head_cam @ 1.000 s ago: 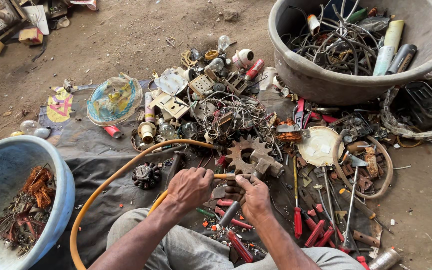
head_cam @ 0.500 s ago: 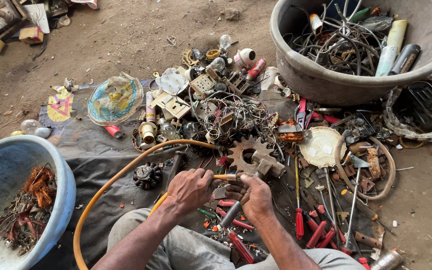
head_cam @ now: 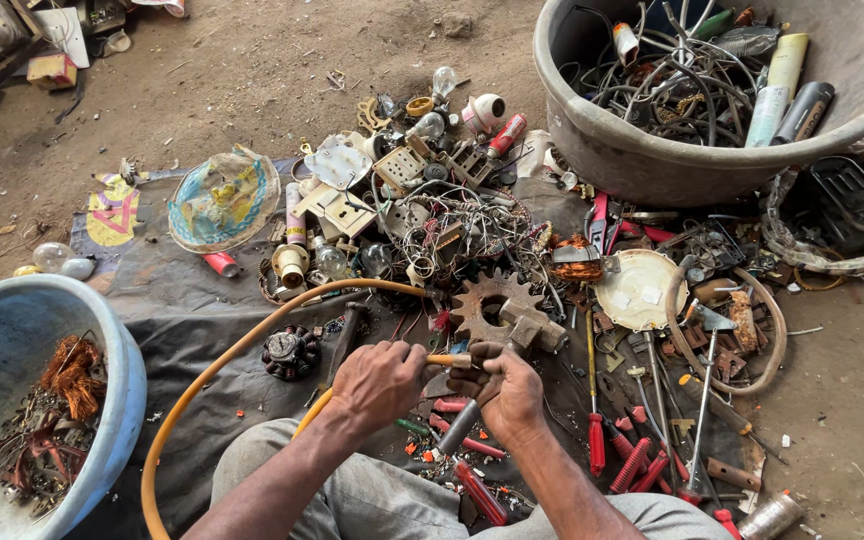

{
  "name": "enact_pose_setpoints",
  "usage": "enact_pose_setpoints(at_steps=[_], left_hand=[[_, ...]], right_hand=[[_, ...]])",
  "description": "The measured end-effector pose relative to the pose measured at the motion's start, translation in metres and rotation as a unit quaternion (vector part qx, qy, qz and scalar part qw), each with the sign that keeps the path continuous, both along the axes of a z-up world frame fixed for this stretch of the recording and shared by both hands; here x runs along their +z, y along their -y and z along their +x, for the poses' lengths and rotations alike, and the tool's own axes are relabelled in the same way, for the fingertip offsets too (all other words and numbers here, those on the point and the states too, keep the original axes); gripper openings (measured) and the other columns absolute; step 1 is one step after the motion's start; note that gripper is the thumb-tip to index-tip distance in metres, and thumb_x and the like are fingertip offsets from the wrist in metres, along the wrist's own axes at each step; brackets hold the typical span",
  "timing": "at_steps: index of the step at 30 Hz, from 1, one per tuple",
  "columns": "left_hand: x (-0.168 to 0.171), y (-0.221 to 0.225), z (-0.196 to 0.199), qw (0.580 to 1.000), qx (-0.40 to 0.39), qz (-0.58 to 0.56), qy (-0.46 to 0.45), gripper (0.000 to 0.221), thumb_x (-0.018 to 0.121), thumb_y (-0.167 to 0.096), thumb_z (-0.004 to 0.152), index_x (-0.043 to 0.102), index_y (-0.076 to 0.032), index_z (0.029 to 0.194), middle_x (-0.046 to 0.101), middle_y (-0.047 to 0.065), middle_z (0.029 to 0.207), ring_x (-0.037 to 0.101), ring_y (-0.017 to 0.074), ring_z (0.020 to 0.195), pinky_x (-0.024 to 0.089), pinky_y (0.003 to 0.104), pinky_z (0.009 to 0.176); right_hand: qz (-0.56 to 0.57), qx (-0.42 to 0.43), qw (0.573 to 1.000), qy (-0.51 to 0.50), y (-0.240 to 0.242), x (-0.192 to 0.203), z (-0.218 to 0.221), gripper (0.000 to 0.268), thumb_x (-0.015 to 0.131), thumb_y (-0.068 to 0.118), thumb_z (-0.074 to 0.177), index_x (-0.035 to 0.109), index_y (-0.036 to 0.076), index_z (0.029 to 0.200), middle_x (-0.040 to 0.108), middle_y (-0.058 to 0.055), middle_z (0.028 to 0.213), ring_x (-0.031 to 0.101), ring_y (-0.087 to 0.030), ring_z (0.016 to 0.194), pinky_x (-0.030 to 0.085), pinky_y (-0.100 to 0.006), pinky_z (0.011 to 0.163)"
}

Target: The person uses a hammer and other tools to strike a metal gear and pull at attached components while seated on the ground.

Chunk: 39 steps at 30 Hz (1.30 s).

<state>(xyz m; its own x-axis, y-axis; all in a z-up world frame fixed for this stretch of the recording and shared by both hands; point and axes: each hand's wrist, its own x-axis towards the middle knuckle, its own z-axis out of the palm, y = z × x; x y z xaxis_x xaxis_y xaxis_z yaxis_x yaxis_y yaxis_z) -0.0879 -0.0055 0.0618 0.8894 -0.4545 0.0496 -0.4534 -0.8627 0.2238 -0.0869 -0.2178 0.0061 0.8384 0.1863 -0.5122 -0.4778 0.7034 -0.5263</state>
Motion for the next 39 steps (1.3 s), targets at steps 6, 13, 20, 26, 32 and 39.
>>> enact_pose_setpoints(at_steps=[6, 13, 20, 26, 32, 39], left_hand=[[0.010, 0.013, -0.010, 0.981, -0.099, 0.132, 0.100, 0.033, 0.056, -0.026, 0.102, 0.069, 0.003, 0.099, 0.066, 0.010, 0.071, 0.064, 0.0200, 0.058, 0.054, 0.037, 0.050], [0.032, 0.027, 0.000, 0.958, -0.139, 0.245, 0.048, 0.015, 0.063, -0.015, 0.089, 0.069, -0.001, 0.084, 0.064, 0.007, 0.076, 0.062, 0.0197, 0.068, 0.052, 0.034, 0.057], [0.060, 0.025, 0.005, 0.966, 0.126, -0.015, -0.226, 0.028, 0.065, -0.035, 0.096, 0.074, -0.009, 0.090, 0.068, 0.012, 0.084, 0.063, 0.0263, 0.065, 0.050, 0.045, 0.064], [0.057, 0.040, -0.010, 0.966, -0.022, 0.204, -0.157, 0.019, 0.055, -0.012, 0.098, 0.065, 0.004, 0.098, 0.065, 0.012, 0.081, 0.064, 0.0194, 0.064, 0.054, 0.038, 0.055], [0.059, 0.034, 0.002, 0.962, 0.005, 0.218, -0.165, 0.017, 0.051, -0.009, 0.100, 0.064, 0.002, 0.096, 0.065, 0.012, 0.079, 0.064, 0.0187, 0.062, 0.056, 0.037, 0.052], [0.068, 0.031, 0.003, 0.978, 0.046, 0.125, -0.162, 0.015, 0.061, -0.013, 0.087, 0.073, -0.005, 0.089, 0.072, 0.014, 0.084, 0.071, 0.0284, 0.071, 0.057, 0.044, 0.060]], right_hand=[[-0.039, 0.054, 0.997, -0.025, -0.006, -0.012, 0.001, 0.031, 0.049, 0.023, 0.103, 0.065, -0.004, 0.104, 0.068, -0.013, 0.084, 0.067, -0.023, 0.073, 0.060, -0.040, 0.071], [-0.055, 0.106, 0.992, -0.046, -0.006, -0.017, 0.000, 0.021, 0.061, 0.018, 0.099, 0.067, -0.002, 0.102, 0.067, -0.010, 0.079, 0.064, -0.021, 0.064, 0.056, -0.037, 0.058], [0.010, 0.098, 0.995, -0.021, -0.001, -0.010, 0.004, 0.017, 0.065, 0.006, 0.094, 0.066, -0.005, 0.106, 0.073, -0.017, 0.087, 0.069, -0.023, 0.070, 0.060, -0.037, 0.066], [0.104, 0.119, 0.987, -0.008, -0.007, -0.009, -0.003, 0.031, 0.044, 0.014, 0.100, 0.064, -0.007, 0.112, 0.072, -0.020, 0.096, 0.073, -0.027, 0.086, 0.062, -0.042, 0.084], [0.039, 0.119, 0.991, -0.049, -0.006, -0.029, 0.004, 0.034, 0.038, 0.022, 0.105, 0.063, -0.001, 0.106, 0.072, -0.014, 0.091, 0.069, -0.026, 0.076, 0.060, -0.050, 0.073], [0.029, 0.098, 0.993, -0.056, -0.006, -0.030, 0.006, 0.037, 0.042, 0.026, 0.106, 0.064, -0.005, 0.106, 0.072, -0.017, 0.092, 0.069, -0.026, 0.076, 0.057, -0.042, 0.071]])
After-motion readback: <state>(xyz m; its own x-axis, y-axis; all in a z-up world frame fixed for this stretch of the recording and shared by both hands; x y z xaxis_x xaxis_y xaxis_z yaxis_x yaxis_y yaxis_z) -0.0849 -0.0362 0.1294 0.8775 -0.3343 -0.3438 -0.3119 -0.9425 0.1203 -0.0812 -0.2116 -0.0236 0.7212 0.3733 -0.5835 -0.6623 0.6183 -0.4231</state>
